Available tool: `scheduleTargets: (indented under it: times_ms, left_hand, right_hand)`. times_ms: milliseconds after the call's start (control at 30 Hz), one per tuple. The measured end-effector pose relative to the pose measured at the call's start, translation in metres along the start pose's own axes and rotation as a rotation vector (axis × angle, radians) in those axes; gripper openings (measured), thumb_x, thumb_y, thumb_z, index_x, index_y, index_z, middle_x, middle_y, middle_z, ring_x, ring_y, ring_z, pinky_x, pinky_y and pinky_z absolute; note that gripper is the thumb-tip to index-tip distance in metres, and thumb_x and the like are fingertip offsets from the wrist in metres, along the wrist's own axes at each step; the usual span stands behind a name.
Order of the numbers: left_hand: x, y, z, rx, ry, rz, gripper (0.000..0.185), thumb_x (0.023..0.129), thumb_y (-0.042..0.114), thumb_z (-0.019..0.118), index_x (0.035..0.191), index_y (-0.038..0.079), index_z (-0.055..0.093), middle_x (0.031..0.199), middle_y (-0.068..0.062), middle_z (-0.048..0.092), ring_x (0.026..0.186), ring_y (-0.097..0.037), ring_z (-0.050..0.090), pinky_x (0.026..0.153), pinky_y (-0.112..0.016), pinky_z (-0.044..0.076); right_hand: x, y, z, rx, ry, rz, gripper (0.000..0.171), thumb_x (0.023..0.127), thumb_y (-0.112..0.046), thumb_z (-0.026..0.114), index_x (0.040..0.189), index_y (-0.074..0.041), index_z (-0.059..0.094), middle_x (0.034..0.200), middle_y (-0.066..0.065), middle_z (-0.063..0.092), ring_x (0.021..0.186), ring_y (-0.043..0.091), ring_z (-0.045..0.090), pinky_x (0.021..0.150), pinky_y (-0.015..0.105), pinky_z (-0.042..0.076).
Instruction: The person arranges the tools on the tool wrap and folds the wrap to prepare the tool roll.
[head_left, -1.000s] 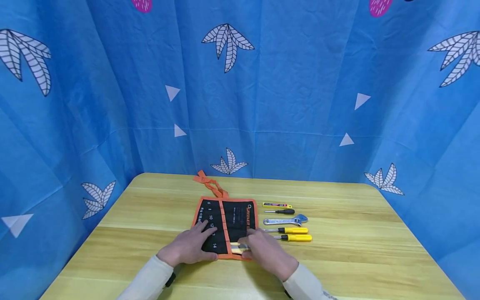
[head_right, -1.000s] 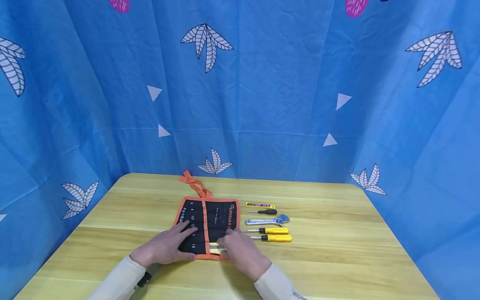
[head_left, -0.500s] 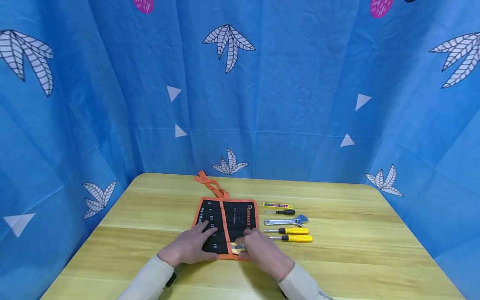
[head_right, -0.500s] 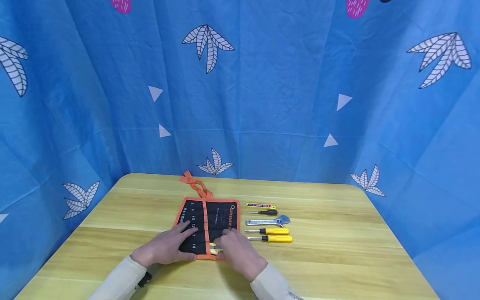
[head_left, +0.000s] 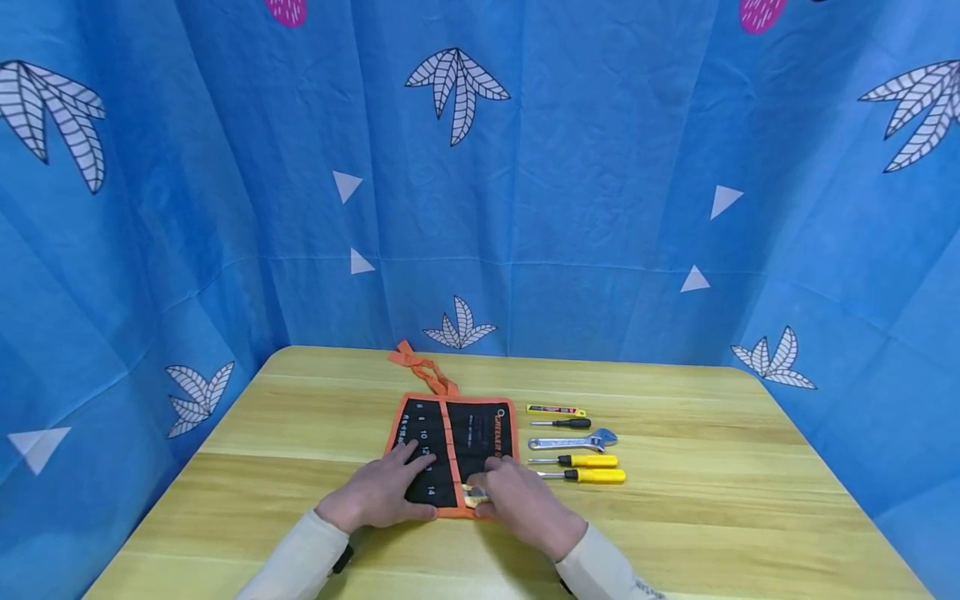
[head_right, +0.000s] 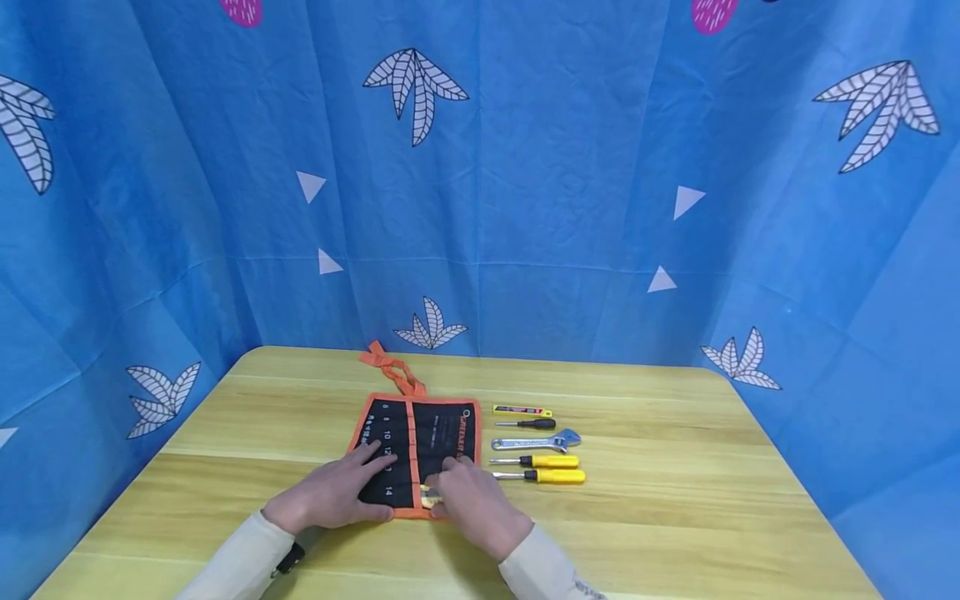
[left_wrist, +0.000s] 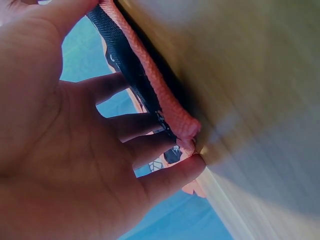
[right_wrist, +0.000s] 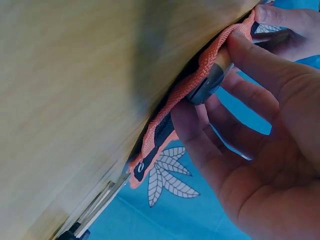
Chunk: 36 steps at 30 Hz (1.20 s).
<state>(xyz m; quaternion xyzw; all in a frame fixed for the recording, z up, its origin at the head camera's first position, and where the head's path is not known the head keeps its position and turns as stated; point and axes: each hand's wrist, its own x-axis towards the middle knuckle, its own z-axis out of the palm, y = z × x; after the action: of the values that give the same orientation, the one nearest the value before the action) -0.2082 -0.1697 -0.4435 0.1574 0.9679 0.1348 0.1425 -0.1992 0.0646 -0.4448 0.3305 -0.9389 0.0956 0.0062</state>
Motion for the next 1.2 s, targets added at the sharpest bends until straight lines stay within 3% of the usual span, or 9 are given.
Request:
scheduleTargets:
  times_ms: [233, 400, 667, 867, 1067, 1200]
  left_hand:
    - [-0.001, 0.001, 0.000, -0.011, 0.008, 0.013, 0.083, 0.085, 0.059, 0.076, 0.152, 0.017, 0.050, 0.163, -0.020, 0.034, 0.151, -0.041, 0.032, 0.113, -0.062, 0.037]
    - [-0.001, 0.001, 0.001, -0.015, 0.018, 0.027, 0.083, 0.085, 0.059, 0.076, 0.152, 0.016, 0.050, 0.163, -0.021, 0.034, 0.150, -0.042, 0.033, 0.112, -0.062, 0.038]
    - [0.000, -0.001, 0.002, -0.015, 0.022, 0.035, 0.083, 0.085, 0.060, 0.076, 0.152, 0.017, 0.050, 0.163, -0.021, 0.034, 0.151, -0.041, 0.032, 0.113, -0.062, 0.038]
    - [-0.001, -0.001, 0.001, -0.014, 0.026, 0.036, 0.083, 0.085, 0.060, 0.076, 0.152, 0.017, 0.050, 0.163, -0.020, 0.034, 0.151, -0.041, 0.032, 0.113, -0.063, 0.038]
    - [-0.001, -0.001, 0.001, -0.016, 0.021, 0.025, 0.083, 0.085, 0.059, 0.076, 0.152, 0.017, 0.050, 0.163, -0.020, 0.034, 0.151, -0.041, 0.032, 0.113, -0.063, 0.037]
    - [-0.002, -0.001, 0.001, -0.016, 0.022, 0.024, 0.083, 0.085, 0.059, 0.076, 0.152, 0.017, 0.050, 0.163, -0.020, 0.034, 0.151, -0.041, 0.032, 0.113, -0.063, 0.037]
  right_hand:
    - [-0.001, 0.003, -0.003, 0.014, -0.037, -0.015, 0.037, 0.088, -0.031, 0.080, 0.122, -0.018, 0.075, 0.113, -0.001, 0.073, 0.092, 0.013, 0.062, 0.081, 0.031, 0.057]
    - [-0.005, 0.009, -0.006, 0.040, -0.065, -0.073, 0.036, 0.090, -0.028, 0.079, 0.124, -0.017, 0.073, 0.118, 0.000, 0.071, 0.101, 0.013, 0.065, 0.087, 0.029, 0.057]
    - [-0.008, 0.021, -0.017, 0.131, -0.130, -0.038, 0.027, 0.090, -0.015, 0.079, 0.116, -0.018, 0.076, 0.114, -0.003, 0.073, 0.090, 0.006, 0.064, 0.077, 0.025, 0.055]
    - [-0.010, 0.027, -0.025, 0.172, -0.150, -0.060, 0.023, 0.088, -0.001, 0.076, 0.107, -0.015, 0.076, 0.093, -0.006, 0.067, 0.077, 0.006, 0.052, 0.067, 0.022, 0.047]
    - [-0.011, 0.032, -0.026, 0.182, -0.152, -0.081, 0.025, 0.089, -0.001, 0.076, 0.110, -0.015, 0.077, 0.091, -0.007, 0.067, 0.073, 0.006, 0.049, 0.065, 0.021, 0.046]
    - [-0.012, 0.033, -0.026, 0.191, -0.154, -0.076, 0.027, 0.089, 0.001, 0.075, 0.112, -0.014, 0.077, 0.078, -0.008, 0.057, 0.068, 0.006, 0.044, 0.061, 0.021, 0.040]
